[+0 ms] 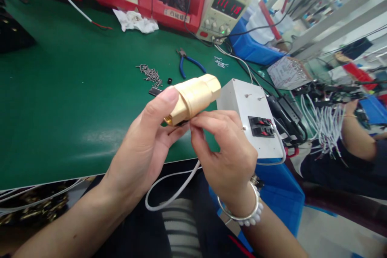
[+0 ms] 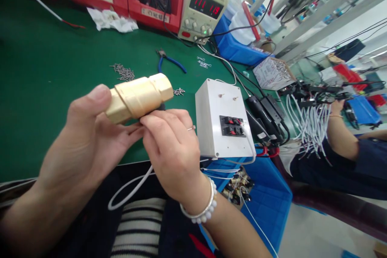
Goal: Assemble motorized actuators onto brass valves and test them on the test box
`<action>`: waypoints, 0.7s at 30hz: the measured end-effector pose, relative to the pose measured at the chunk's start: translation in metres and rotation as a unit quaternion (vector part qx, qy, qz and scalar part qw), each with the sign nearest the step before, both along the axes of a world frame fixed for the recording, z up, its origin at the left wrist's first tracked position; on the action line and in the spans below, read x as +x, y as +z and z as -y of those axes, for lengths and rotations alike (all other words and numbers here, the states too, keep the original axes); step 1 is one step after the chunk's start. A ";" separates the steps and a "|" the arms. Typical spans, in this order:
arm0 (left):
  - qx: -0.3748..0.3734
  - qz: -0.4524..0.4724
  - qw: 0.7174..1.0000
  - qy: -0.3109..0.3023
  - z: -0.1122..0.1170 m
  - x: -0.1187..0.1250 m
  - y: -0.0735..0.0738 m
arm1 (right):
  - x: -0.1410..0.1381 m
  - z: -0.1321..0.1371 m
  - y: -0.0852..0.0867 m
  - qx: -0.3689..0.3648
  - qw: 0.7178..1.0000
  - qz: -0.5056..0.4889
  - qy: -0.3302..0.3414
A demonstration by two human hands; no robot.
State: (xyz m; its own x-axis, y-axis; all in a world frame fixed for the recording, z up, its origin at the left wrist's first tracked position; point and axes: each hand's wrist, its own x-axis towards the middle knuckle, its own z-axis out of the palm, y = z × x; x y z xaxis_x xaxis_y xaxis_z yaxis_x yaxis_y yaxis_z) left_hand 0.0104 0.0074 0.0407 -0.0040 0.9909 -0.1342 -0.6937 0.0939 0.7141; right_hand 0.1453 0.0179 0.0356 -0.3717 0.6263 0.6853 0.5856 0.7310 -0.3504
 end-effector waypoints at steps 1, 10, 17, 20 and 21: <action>-0.006 0.002 1.000 0.005 0.000 0.000 0.001 | 0.001 -0.002 -0.002 0.006 1.000 -0.010 0.002; -0.029 0.051 0.998 0.009 -0.002 0.002 0.010 | -0.001 -0.010 -0.013 0.016 0.996 -0.089 0.023; -0.025 0.059 0.998 0.012 -0.001 0.000 0.012 | -0.006 -0.009 -0.012 0.038 0.999 -0.037 0.008; -0.022 0.045 0.999 0.020 -0.002 -0.003 0.008 | -0.007 -0.009 -0.011 0.024 0.999 -0.001 0.022; -0.026 0.039 0.998 0.030 -0.002 -0.005 0.006 | -0.006 -0.011 -0.010 -0.005 0.999 0.006 0.034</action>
